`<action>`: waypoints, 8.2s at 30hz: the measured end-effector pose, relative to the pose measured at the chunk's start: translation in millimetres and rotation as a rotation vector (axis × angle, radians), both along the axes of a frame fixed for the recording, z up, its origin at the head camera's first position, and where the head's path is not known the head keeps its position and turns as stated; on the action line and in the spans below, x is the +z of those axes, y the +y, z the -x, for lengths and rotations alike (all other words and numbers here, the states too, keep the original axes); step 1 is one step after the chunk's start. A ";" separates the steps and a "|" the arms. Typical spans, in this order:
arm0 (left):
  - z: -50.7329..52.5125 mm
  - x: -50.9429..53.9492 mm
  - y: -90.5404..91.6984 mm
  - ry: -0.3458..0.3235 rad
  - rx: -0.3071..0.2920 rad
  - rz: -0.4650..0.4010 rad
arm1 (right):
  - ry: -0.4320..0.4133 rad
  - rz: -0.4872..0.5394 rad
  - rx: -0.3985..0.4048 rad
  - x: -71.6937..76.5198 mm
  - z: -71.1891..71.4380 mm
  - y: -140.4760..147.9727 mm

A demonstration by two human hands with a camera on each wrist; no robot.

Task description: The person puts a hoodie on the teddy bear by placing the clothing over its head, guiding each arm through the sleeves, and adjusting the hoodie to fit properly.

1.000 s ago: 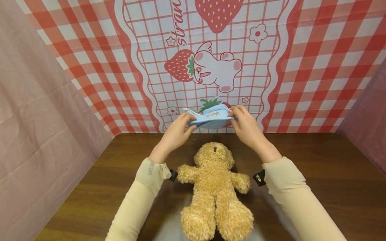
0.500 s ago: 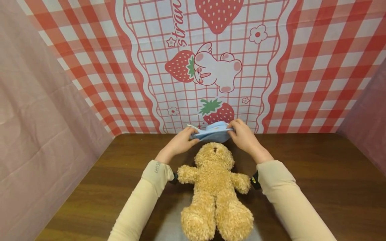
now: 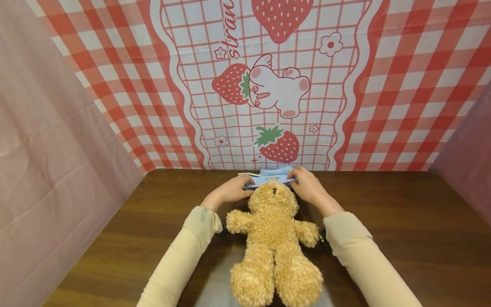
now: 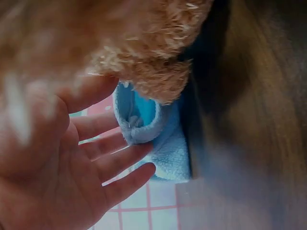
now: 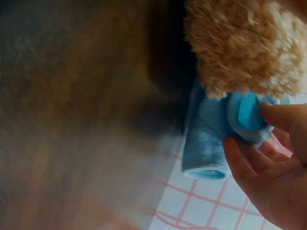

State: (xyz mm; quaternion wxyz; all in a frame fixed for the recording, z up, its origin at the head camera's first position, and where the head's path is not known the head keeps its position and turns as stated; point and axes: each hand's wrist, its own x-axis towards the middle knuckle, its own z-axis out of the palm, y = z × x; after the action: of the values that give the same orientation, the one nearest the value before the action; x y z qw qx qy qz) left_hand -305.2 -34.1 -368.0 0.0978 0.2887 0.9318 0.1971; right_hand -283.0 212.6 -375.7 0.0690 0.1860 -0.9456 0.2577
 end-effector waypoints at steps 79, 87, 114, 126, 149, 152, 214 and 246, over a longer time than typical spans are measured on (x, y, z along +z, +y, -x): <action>-13.4 -11.9 7.9 -0.418 -0.124 -0.352 | 0.009 0.042 -0.016 -0.1 -15.0 -7.4; -17.6 -10.5 8.2 -0.474 -0.006 -0.294 | 0.073 0.110 -0.064 2.2 -16.0 -13.9; -27.1 -8.7 14.3 -0.153 -0.027 -0.231 | 0.055 0.239 0.001 3.6 -26.8 -12.7; -43.5 0.2 19.2 0.023 -0.041 -0.230 | -0.033 0.217 0.142 6.6 -39.6 6.9; -37.0 -4.4 3.6 0.060 0.054 -0.354 | -0.022 0.120 -0.008 -4.3 -53.6 -0.9; -39.4 -4.7 7.3 0.125 0.055 -0.391 | -0.021 0.140 -0.003 -5.0 -53.5 -5.5; -45.4 -25.7 -47.2 -0.081 -0.030 -0.650 | -0.037 0.108 0.220 -13.9 -68.3 -1.1; -49.1 -32.4 -20.8 0.066 0.214 -0.611 | -0.153 0.267 0.096 -14.3 -76.2 -24.7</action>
State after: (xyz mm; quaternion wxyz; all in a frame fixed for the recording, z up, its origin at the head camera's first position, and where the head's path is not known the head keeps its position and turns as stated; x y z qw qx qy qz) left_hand -256.1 -54.9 -400.4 -0.0449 0.2113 0.8573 0.4674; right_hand -206.8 187.9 -390.0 0.0084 0.1999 -0.8954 0.3977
